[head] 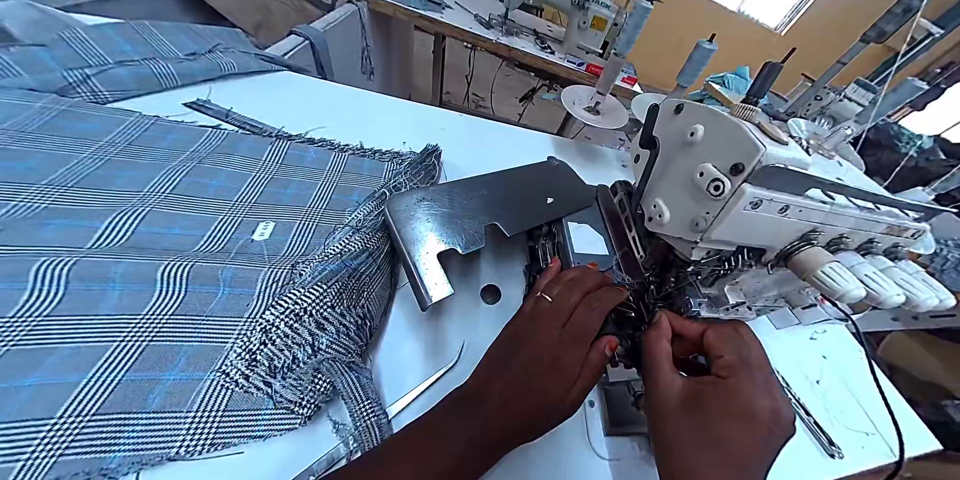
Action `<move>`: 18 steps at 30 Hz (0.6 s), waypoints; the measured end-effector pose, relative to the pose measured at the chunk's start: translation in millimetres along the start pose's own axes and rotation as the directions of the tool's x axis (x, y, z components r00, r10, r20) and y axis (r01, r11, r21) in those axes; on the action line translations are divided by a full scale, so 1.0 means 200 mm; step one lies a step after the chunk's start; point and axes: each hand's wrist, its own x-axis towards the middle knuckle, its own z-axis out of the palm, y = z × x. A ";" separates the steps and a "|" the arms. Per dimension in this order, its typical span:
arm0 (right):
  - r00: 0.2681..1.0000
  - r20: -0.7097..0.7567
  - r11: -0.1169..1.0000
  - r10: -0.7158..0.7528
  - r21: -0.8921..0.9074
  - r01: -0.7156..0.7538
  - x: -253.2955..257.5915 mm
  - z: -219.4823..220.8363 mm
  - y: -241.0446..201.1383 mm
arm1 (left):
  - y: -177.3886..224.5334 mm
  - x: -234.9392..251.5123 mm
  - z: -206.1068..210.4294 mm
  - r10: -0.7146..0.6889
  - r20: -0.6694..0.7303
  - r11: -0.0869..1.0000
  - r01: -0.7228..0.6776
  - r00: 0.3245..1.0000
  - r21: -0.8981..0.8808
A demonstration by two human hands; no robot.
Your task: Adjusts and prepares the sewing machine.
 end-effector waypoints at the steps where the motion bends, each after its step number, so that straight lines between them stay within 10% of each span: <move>1: 1.000 0.005 1.000 -0.001 -0.001 0.001 0.00 0.00 0.00 | 0.00 0.00 0.00 0.000 -0.003 1.000 0.000 1.000 -0.002; 18: 1.000 -0.003 0.999 -0.015 -0.049 0.015 0.01 0.00 -0.02 | 0.00 0.00 0.00 -0.004 0.001 1.000 0.004 1.000 0.011</move>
